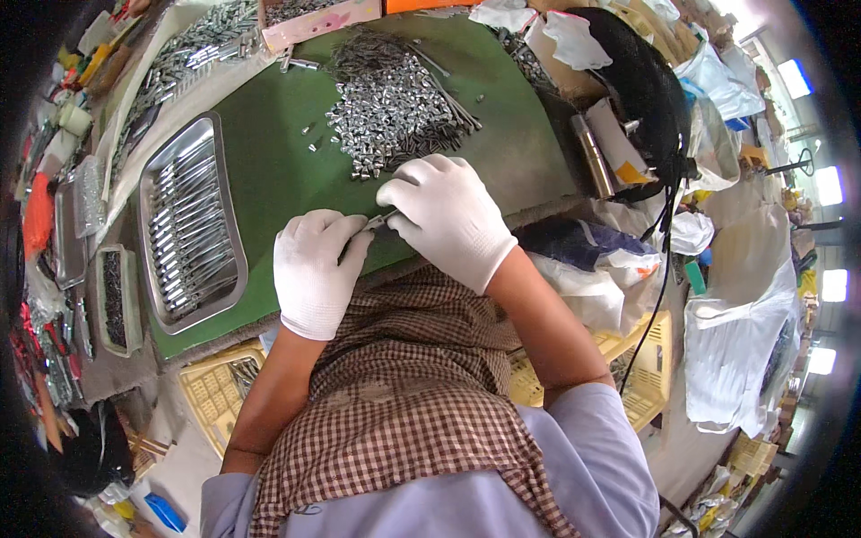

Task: Assembling small metal hardware components by hand at a workstation.

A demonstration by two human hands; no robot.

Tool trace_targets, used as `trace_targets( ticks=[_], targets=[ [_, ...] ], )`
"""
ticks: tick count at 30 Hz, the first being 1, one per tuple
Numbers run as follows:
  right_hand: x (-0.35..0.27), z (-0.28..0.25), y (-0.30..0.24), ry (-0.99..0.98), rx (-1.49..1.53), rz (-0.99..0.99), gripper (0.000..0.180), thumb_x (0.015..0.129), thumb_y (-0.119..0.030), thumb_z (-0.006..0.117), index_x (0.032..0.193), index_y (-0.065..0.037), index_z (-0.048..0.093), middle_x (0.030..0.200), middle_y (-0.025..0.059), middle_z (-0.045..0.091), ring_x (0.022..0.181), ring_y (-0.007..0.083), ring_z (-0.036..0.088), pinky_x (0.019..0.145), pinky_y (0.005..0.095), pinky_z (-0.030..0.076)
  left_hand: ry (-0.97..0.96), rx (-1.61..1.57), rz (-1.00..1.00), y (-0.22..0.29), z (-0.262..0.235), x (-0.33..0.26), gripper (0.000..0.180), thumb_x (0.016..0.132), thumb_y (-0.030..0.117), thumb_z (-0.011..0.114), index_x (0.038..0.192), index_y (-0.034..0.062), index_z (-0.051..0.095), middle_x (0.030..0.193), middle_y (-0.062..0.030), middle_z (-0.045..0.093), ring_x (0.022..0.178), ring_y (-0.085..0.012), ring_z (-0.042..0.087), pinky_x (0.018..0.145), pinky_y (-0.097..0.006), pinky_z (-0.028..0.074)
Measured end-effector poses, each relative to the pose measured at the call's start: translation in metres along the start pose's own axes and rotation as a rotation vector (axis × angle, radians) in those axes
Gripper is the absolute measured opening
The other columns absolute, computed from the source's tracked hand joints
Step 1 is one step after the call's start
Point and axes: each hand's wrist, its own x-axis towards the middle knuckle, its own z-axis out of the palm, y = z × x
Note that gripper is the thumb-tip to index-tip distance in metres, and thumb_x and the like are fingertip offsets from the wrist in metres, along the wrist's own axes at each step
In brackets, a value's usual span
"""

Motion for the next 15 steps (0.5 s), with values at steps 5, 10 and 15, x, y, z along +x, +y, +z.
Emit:
trace_targets(
  ticks=[5, 10, 15],
  targets=[
    [-0.0087, 0.0119, 0.0065, 0.022, 0.051, 0.109, 0.009, 0.079, -0.013, 0.072, 0.088, -0.014, 0.068, 0.095, 0.0039, 0.065, 0.096, 0.03, 0.062, 0.087, 0.0437, 0.049, -0.046, -0.014, -0.042, 0.0006, -0.0021, 0.0018, 0.012, 0.077, 0.012, 0.079, 0.089, 0.0105, 0.076, 0.085, -0.0055, 0.065, 0.081, -0.028, 0.062, 0.075, -0.041, 0.047],
    [-0.0075, 0.0103, 0.0041, 0.011, 0.067, 0.155, 0.009, 0.079, -0.012, 0.072, 0.087, -0.014, 0.069, 0.095, 0.004, 0.066, 0.096, 0.0299, 0.062, 0.088, 0.0437, 0.048, -0.058, -0.004, -0.03, -0.0003, -0.0013, 0.0033, 0.011, 0.078, 0.013, 0.079, 0.089, 0.0121, 0.076, 0.084, -0.0041, 0.064, 0.079, -0.027, 0.061, 0.073, -0.041, 0.047],
    [-0.0085, 0.0111, 0.0051, 0.017, 0.099, 0.158, 0.009, 0.078, -0.011, 0.072, 0.086, -0.013, 0.069, 0.095, 0.0045, 0.066, 0.096, 0.03, 0.062, 0.087, 0.0437, 0.048, -0.045, 0.015, -0.014, 0.0, -0.0005, 0.0036, 0.012, 0.077, 0.014, 0.079, 0.088, 0.0132, 0.076, 0.082, -0.0027, 0.064, 0.076, -0.0259, 0.062, 0.071, -0.041, 0.047]
  ],
)
